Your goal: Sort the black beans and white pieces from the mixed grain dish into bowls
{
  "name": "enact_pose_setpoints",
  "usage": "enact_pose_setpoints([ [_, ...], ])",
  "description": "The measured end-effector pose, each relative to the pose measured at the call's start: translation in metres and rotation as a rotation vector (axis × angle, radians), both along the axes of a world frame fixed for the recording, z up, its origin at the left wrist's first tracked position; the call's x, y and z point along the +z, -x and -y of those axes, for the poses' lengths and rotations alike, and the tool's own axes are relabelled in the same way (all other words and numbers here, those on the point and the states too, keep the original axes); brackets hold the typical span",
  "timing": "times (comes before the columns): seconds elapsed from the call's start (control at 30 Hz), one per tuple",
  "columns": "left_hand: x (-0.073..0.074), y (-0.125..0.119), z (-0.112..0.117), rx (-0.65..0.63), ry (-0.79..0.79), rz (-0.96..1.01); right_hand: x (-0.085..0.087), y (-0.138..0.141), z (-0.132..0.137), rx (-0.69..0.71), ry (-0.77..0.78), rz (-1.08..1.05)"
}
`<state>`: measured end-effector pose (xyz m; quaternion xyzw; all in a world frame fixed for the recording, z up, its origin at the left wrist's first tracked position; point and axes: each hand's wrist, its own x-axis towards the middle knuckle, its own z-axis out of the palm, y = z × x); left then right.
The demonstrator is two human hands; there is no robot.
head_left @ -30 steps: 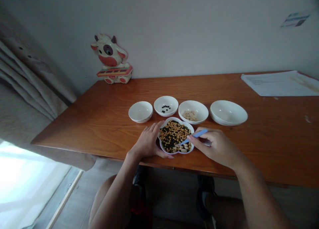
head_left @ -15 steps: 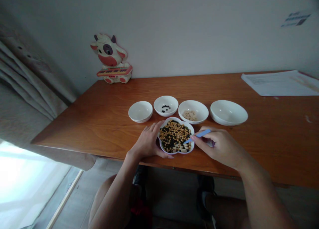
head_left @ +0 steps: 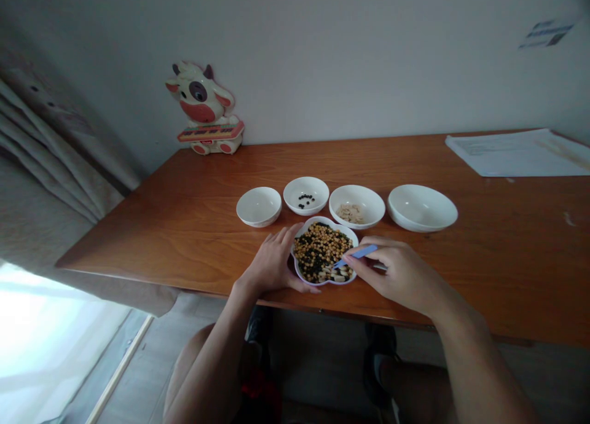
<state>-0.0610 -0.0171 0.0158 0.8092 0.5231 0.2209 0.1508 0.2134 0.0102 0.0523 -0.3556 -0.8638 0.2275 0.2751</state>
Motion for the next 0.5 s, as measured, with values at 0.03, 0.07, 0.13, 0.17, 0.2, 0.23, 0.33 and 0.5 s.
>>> enact_pose_setpoints([
  [0.03, -0.0003, -0.0001, 0.0002, 0.006, 0.005, -0.003, -0.0004, 0.0006, 0.0, 0.004, -0.004, -0.002],
  [0.07, -0.0005, -0.0002, 0.0004, 0.014, 0.011, -0.006, -0.0008, 0.001, 0.0001, 0.009, -0.007, 0.0],
  [0.13, -0.0005, -0.0005, 0.001, 0.024, 0.019, -0.01, -0.0014, 0.0016, 0.0003, 0.023, -0.014, 0.009],
  [0.17, -0.0002, -0.0008, 0.0012, 0.025, 0.023, -0.01, -0.0014, 0.0017, 0.0005, 0.03, -0.018, 0.012],
  [0.2, 0.0003, -0.0011, 0.0013, 0.024, 0.027, -0.008, -0.0011, 0.0017, 0.0007, 0.035, -0.02, 0.016],
  [0.23, 0.0009, -0.0014, 0.0014, 0.024, 0.031, -0.006, -0.0007, 0.0015, 0.0009, 0.04, -0.023, 0.018],
  [0.33, 0.0023, -0.0019, 0.0011, 0.023, 0.037, -0.004, 0.0015, 0.0011, 0.0017, 0.062, -0.019, 0.017],
  [0.5, 0.0004, -0.0003, 0.0001, 0.006, 0.008, -0.003, 0.0035, 0.002, 0.002, 0.114, 0.012, 0.022],
])
